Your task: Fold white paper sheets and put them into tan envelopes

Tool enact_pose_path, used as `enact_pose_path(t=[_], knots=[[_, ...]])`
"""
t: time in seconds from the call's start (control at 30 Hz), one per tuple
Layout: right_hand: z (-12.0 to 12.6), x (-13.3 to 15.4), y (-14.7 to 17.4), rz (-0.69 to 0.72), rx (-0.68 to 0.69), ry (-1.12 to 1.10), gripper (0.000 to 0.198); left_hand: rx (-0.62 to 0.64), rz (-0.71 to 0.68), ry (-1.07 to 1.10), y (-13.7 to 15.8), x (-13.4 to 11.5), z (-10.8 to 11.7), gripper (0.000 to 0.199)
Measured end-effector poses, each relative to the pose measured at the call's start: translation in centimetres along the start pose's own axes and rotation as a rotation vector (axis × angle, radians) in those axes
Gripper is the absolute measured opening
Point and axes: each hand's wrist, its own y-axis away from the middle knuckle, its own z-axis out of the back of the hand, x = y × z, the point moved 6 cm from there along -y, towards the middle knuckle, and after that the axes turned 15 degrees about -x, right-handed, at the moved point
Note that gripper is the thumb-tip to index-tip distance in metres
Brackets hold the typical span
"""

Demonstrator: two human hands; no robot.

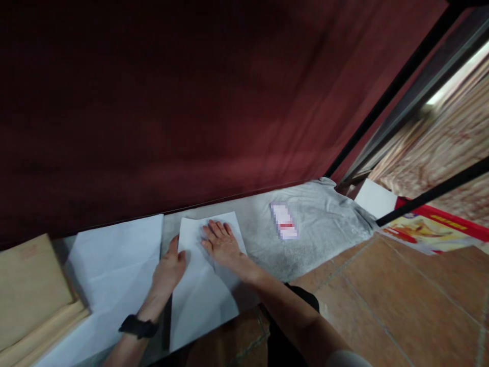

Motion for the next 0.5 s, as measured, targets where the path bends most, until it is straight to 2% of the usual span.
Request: enact_pose_path(t=[0.07,0.13,0.23,0.27,0.33,0.4,0.5], knots=[[-0.1,0.0,0.0,0.015,-0.001,0.010,0.052,0.021,0.012,-0.203,1.0,-0.5,1.0,0.061],[-0.2,0.0,0.0,0.025,0.001,0.018,0.053,-0.041,-0.024,-0.310,1.8,-1.5,2.2,0.064],[-0.5,-0.1,0.1,0.034,0.017,0.018,0.053,-0.211,-0.221,-0.202,2.6,-4.2,2.4,0.060],[-0.7,-0.1,0.1,0.046,0.031,0.015,0.053,-0.237,-0.299,-0.109,2.8,-5.1,1.8,0.058],[-1.1,-0.2,0.2,0.069,0.062,0.012,0.053,-0.182,-0.406,0.100,2.9,-6.6,-0.4,0.057],[-1.4,-0.5,0.2,0.071,0.076,0.015,0.055,-0.104,-0.392,0.232,2.6,-7.0,-2.7,0.058],[-1.7,-1.0,0.1,0.043,0.058,0.015,0.053,-0.068,-0.303,0.241,2.0,-6.4,-4.3,0.060]])
